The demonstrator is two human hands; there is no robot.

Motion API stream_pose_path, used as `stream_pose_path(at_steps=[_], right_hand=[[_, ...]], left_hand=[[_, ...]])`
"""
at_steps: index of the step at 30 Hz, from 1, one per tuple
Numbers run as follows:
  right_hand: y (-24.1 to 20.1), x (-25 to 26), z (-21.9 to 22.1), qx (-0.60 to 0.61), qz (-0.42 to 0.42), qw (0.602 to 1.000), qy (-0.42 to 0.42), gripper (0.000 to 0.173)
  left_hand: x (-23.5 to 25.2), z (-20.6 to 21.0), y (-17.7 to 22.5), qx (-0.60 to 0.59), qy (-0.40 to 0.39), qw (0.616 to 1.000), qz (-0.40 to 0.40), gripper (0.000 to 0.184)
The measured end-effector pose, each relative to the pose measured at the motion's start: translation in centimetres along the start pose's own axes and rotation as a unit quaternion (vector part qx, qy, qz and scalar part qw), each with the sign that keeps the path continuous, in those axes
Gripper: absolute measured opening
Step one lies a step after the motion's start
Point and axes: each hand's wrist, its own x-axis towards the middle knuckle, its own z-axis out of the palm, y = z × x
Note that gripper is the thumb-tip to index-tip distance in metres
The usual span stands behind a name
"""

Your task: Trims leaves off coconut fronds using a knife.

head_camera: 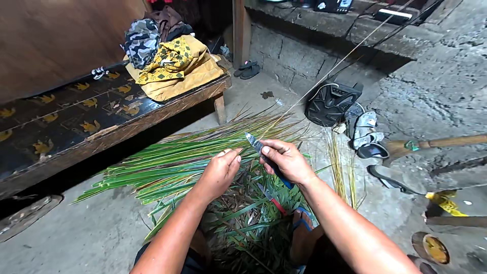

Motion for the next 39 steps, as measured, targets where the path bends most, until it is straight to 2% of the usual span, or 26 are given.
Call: stream_pose_path(at_steps=[3, 8, 12, 14, 17, 18, 21, 23, 25, 27, 31, 35, 39], right_hand=[[0.1, 0.1, 0.4, -0.01, -0.006, 1.0, 0.001, 0.032], [0.3, 0.2, 0.3, -0.06, -0.071, 0.994, 0.056, 0.031], [-1.1, 0.4, -1.5, -0.052, -0.073, 0.989, 0.121, 0.033], [-1.3, 0.5, -2.1, -0.018, -0.067, 0.991, 0.111, 0.034], [-0.7, 0.3, -0.9, 0.019, -0.026, 0.998, 0.05, 0.038], [-0.5, 0.3, -0.5, 0.031, -0.019, 0.998, 0.056, 0.036], [-1.5, 0.6, -1.1, 0.057, -0.02, 0.986, 0.154, 0.031], [-2.1, 0.8, -2.0, 0.066, -0.012, 0.978, 0.197, 0.029], [-1.9, 0.6, -1.7, 0.05, 0.03, 0.983, 0.177, 0.027], [-1.2, 0.1, -0.1, 0.023, 0.093, 0.989, 0.109, 0.026], [0.5, -0.7, 2.9, 0.032, 0.156, 0.987, 0.003, 0.026], [1.0, -0.6, 3.4, 0.102, 0.172, 0.98, -0.011, 0.026], [0.8, -0.5, 2.9, 0.11, 0.166, 0.98, -0.001, 0.024]], left_hand=[[0.0, 0.1, 0.2, -0.005, -0.01, 1.0, -0.005, 0.04], [0.3, -0.4, 0.1, -0.054, -0.047, 0.997, -0.011, 0.037], [0.1, -1.0, -0.2, -0.088, -0.093, 0.991, -0.038, 0.037], [0.0, -0.9, -0.3, -0.111, -0.102, 0.988, -0.041, 0.038], [0.0, -0.4, -0.2, -0.131, -0.118, 0.984, -0.041, 0.035], [0.0, -0.3, -0.1, -0.131, -0.125, 0.982, -0.046, 0.035], [0.1, -0.2, -0.2, -0.103, -0.125, 0.985, -0.067, 0.035], [0.0, 0.1, -0.4, -0.033, -0.112, 0.991, -0.068, 0.037], [0.0, 0.5, -0.4, 0.048, -0.095, 0.992, -0.071, 0.04], [0.2, 1.0, 0.0, 0.109, -0.078, 0.987, -0.085, 0.041], [0.3, 2.1, 0.0, 0.169, -0.032, 0.982, -0.079, 0.036], [0.2, 2.6, 0.2, 0.19, -0.014, 0.98, -0.065, 0.032], [0.1, 2.7, 0.3, 0.211, 0.003, 0.977, -0.039, 0.031]])
